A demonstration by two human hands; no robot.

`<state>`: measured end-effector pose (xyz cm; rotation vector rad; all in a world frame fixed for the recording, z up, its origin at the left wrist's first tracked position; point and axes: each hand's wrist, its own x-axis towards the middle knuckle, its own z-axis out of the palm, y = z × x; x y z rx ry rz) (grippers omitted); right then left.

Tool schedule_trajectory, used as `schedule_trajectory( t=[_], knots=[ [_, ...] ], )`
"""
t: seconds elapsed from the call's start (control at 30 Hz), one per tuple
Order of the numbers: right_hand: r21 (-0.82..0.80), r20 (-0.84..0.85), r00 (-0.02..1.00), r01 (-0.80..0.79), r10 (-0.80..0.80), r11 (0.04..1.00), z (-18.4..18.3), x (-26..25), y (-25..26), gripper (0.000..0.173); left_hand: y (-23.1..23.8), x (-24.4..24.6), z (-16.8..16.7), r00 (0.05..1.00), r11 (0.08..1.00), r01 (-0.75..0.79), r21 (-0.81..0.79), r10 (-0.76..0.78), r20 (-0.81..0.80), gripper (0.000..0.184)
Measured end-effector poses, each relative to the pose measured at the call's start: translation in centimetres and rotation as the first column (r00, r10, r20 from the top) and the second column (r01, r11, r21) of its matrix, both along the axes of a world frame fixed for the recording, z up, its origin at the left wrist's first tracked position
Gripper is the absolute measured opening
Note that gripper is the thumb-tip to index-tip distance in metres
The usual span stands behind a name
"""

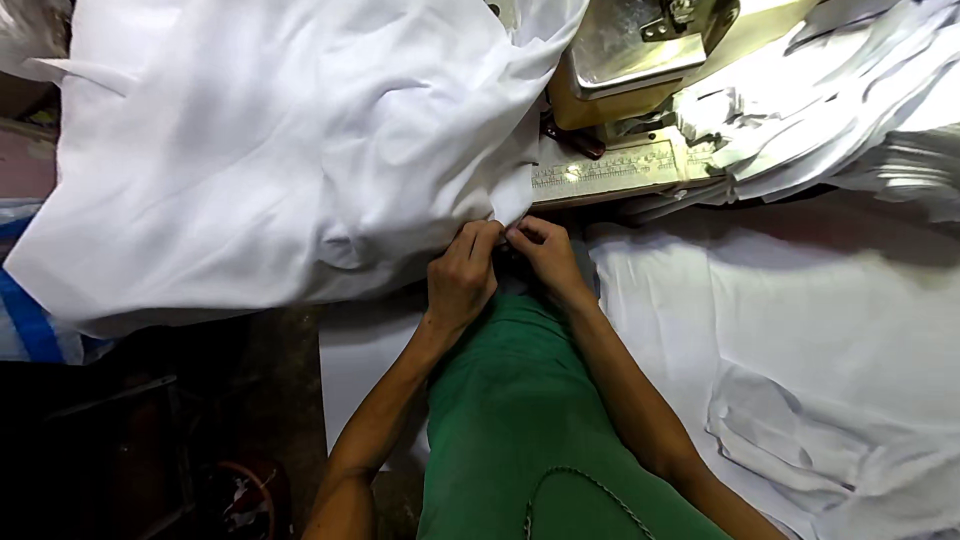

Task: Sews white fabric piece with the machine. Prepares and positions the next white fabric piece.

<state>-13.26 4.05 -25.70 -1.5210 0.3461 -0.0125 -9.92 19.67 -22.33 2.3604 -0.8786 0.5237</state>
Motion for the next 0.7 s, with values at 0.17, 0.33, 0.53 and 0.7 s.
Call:
schedule_trajectory(
  t=[0.17,0.33,0.53,0.7],
  knots=[
    [0.013,0.211,0.975,0.07,-0.071,0.997,0.4,-1.0,-0.4,0.011,-0.2,-0.3,1.1,0.994,0.998,0.045,0.049,-0.039,-0.103,0.029],
    [0.151,0.25,0.967,-0.002,-0.036,0.989,1.7,-1.9,-1.0,0.011,0.0,-0.4,2.4,0.972,0.989,0.144,-0.017,-0.145,-0.182,0.029],
    [0.311,0.33,0.944,-0.098,-0.011,0.945,1.6,-1.8,-1.2,0.008,0.4,0.2,5.1,0.972,0.983,0.173,-0.053,-0.179,-0.153,0.014],
    [0.534,0.365,0.928,-0.142,-0.075,0.834,2.6,-1.9,-1.6,0.018,4.4,1.7,9.2,0.955,0.949,-0.006,-0.315,-0.089,-0.284,0.022]
  ],
)
